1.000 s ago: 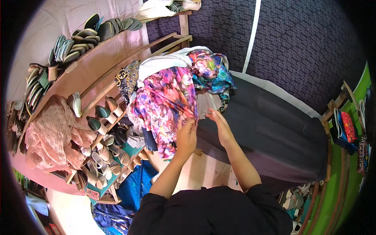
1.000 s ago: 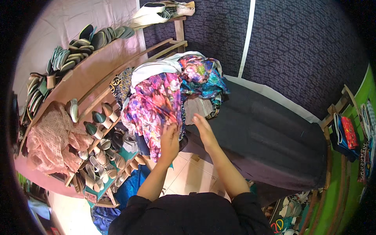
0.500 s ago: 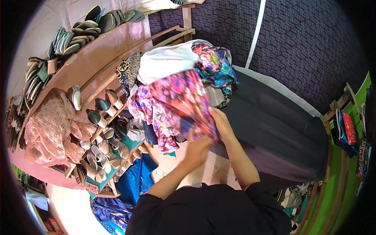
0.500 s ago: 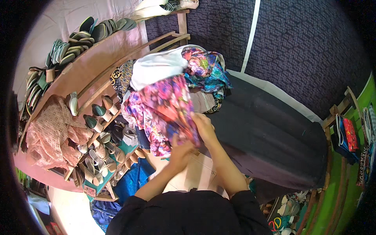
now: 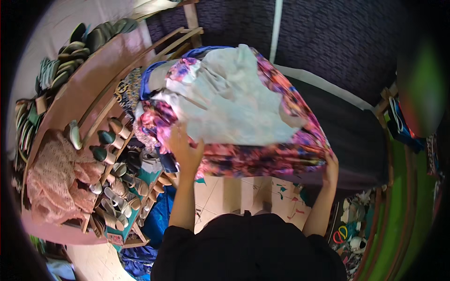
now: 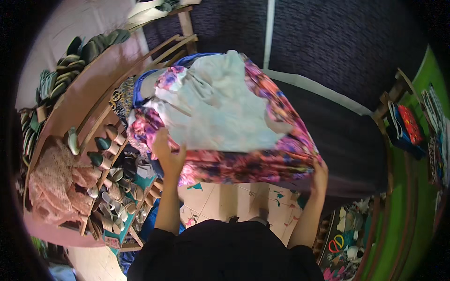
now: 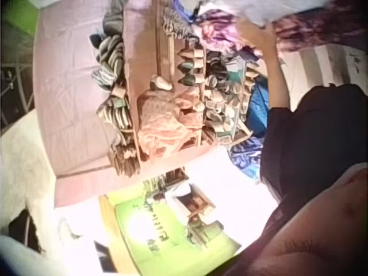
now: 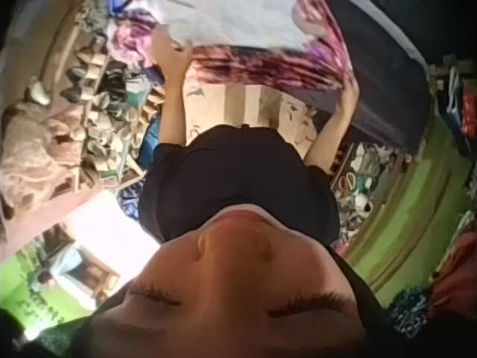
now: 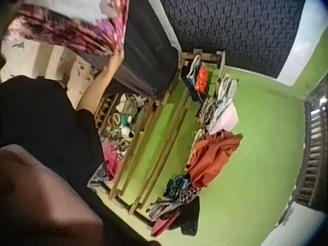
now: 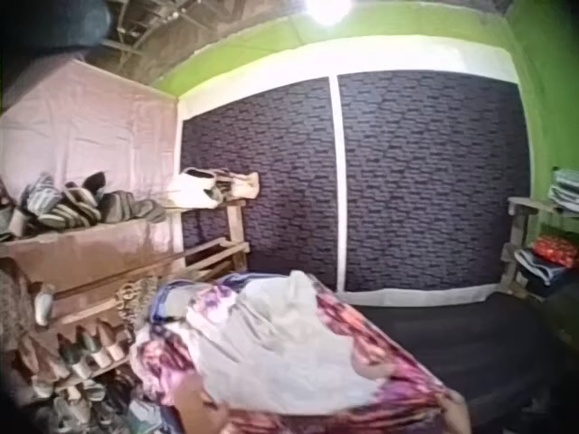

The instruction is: Folding various pieces of printed fabric on a workbench in a workshop.

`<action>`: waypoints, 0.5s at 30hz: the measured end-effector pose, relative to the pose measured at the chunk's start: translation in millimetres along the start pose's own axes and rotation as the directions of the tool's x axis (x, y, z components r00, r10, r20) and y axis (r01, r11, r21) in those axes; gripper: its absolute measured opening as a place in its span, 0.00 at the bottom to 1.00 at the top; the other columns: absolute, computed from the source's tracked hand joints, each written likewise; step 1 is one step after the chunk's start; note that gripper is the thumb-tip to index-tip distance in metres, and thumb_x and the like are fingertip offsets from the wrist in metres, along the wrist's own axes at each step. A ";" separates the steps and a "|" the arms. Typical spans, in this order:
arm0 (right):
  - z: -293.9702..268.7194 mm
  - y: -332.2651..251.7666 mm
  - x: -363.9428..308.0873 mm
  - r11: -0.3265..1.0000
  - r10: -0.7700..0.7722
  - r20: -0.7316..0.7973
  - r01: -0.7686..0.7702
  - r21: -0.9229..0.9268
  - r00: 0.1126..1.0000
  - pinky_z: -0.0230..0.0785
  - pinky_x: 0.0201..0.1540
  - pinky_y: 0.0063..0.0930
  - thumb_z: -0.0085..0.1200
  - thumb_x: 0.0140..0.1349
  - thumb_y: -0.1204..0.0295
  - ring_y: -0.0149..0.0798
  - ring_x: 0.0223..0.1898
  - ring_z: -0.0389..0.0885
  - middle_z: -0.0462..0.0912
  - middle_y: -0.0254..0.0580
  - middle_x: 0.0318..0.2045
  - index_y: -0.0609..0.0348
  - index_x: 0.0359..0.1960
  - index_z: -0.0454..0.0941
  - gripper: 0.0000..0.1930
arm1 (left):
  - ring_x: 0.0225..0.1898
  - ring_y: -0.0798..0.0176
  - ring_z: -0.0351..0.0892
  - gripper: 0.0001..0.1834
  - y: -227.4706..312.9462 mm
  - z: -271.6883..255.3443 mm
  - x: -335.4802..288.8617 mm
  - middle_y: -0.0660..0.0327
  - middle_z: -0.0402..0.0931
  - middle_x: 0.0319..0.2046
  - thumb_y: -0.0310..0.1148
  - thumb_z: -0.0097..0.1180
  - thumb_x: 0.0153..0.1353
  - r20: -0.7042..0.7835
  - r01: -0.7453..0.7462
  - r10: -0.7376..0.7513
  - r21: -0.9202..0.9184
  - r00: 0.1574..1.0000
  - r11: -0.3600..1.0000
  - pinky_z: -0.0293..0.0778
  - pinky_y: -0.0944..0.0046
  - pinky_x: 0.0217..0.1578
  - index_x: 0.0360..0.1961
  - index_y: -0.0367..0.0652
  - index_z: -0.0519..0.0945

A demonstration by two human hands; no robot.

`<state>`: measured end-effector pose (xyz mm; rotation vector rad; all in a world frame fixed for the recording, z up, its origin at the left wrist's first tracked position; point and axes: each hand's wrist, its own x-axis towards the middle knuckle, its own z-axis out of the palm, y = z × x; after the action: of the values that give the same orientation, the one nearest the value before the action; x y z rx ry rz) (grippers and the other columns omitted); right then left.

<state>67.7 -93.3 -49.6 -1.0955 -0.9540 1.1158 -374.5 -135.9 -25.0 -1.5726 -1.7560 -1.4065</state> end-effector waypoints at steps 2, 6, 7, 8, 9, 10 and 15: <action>-65.6 2.4 -26.2 0.980 0.016 -0.256 0.036 0.195 0.967 0.64 0.46 0.25 0.47 0.61 0.71 0.32 0.41 0.74 0.76 0.39 0.40 0.66 0.49 0.69 0.16 | 0.62 0.46 0.49 0.43 -11.7 10.6 14.4 0.48 0.53 0.60 0.45 0.65 0.40 0.024 0.163 -0.173 0.222 0.985 0.961 0.36 0.30 0.55 0.59 0.48 0.61; -167.4 -15.6 -104.3 0.990 0.034 -0.653 0.064 0.126 0.757 0.63 0.49 0.28 0.47 0.61 0.70 0.36 0.45 0.73 0.74 0.42 0.45 0.67 0.51 0.67 0.18 | 0.65 0.46 0.41 0.48 -21.5 54.6 28.9 0.47 0.43 0.63 0.50 0.63 0.42 0.142 0.214 -0.259 0.271 0.955 0.939 0.34 0.27 0.54 0.63 0.50 0.54; -176.1 -18.1 -127.6 0.991 0.033 -0.698 0.068 0.116 0.715 0.63 0.49 0.28 0.47 0.61 0.70 0.36 0.45 0.73 0.74 0.42 0.45 0.67 0.51 0.67 0.18 | 0.65 0.45 0.40 0.48 -7.3 69.3 30.9 0.48 0.43 0.64 0.51 0.63 0.42 0.240 0.163 -0.221 0.240 0.945 0.957 0.34 0.27 0.54 0.63 0.49 0.54; -179.1 -20.8 -143.1 1.000 -0.002 -0.720 0.022 0.019 0.694 0.62 0.49 0.27 0.47 0.61 0.70 0.36 0.44 0.73 0.74 0.42 0.45 0.67 0.51 0.68 0.18 | 0.65 0.45 0.39 0.47 -6.0 85.4 25.6 0.47 0.43 0.64 0.52 0.61 0.44 0.301 0.098 -0.167 0.231 0.939 0.968 0.34 0.26 0.53 0.63 0.52 0.54; -180.0 -23.9 -156.9 0.997 -0.035 -0.737 -0.031 -0.076 0.675 0.62 0.49 0.26 0.47 0.61 0.70 0.35 0.44 0.72 0.74 0.41 0.45 0.67 0.51 0.68 0.18 | 0.65 0.45 0.39 0.46 -0.9 101.8 17.4 0.47 0.43 0.64 0.52 0.60 0.44 0.368 0.059 -0.142 0.228 0.919 0.972 0.34 0.26 0.53 0.63 0.53 0.54; -174.4 -27.5 -168.9 0.989 -0.052 -0.676 -0.055 -0.136 0.735 0.61 0.48 0.24 0.48 0.60 0.71 0.32 0.43 0.72 0.75 0.39 0.44 0.67 0.50 0.70 0.17 | 0.65 0.45 0.39 0.45 6.0 119.3 6.2 0.47 0.43 0.64 0.53 0.59 0.45 0.436 0.018 -0.114 0.218 0.893 0.976 0.34 0.25 0.53 0.63 0.55 0.54; -153.6 -8.7 -196.5 0.934 -0.103 -0.649 -0.152 -0.324 0.753 0.62 0.38 0.19 0.49 0.58 0.75 0.27 0.33 0.71 0.77 0.33 0.31 0.67 0.42 0.74 0.11 | 0.65 0.47 0.43 0.41 77.2 162.3 -67.2 0.52 0.46 0.63 0.34 0.53 0.43 0.605 -0.023 0.099 -0.132 0.790 0.991 0.32 0.25 0.52 0.63 0.56 0.55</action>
<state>179.3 -314.1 -82.0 -1.6639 -0.5698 0.4859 -233.7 -42.2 -115.8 -2.3245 -1.9514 -1.0382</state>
